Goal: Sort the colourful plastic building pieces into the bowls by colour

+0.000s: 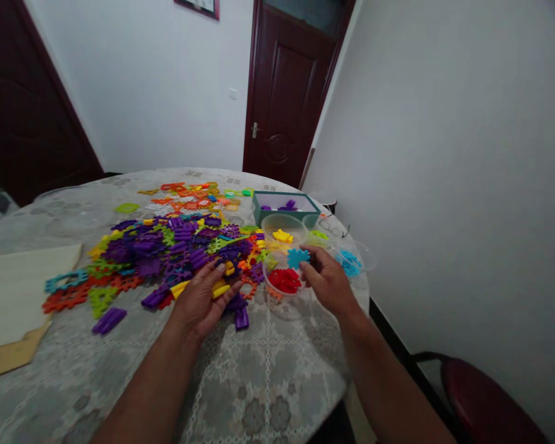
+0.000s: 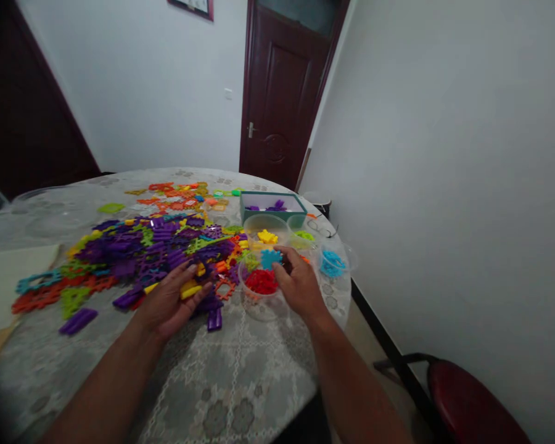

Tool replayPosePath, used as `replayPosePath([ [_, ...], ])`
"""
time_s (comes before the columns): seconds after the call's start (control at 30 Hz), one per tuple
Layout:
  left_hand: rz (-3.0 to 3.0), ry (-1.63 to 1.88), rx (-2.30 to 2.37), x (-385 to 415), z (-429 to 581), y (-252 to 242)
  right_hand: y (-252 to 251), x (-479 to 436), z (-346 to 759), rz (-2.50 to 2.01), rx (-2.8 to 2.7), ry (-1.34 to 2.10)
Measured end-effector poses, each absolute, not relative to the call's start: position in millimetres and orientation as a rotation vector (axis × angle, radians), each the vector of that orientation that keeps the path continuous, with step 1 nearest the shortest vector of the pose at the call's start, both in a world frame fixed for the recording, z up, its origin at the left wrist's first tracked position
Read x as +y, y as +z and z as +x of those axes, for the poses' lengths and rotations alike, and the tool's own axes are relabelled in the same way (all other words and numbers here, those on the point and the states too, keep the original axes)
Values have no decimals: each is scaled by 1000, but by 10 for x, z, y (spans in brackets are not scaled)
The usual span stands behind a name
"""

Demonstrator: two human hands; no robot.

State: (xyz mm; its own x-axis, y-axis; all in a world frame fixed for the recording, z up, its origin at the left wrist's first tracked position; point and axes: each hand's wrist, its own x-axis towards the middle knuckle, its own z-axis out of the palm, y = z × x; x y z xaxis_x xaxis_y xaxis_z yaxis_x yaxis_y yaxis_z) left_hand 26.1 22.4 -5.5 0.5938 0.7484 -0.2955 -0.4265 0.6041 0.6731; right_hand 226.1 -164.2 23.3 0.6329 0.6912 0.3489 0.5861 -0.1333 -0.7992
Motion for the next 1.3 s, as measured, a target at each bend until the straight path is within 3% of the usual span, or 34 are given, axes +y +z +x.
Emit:
replayPosePath([
  [0.3,559,683,655,174,264,3,225,-2287,3556,-2197,-719,-488],
  [0.53,634,688,634,210,242,-41,153,-2340,3495,-2209,-681,-717],
  [0.97,676,529,592,126,200,-59,365,-1379,1830,-1790,-1411,120],
  [1.3,761,527,602,125,188,-65,205,-1085,1629,-1630,-1149,432],
])
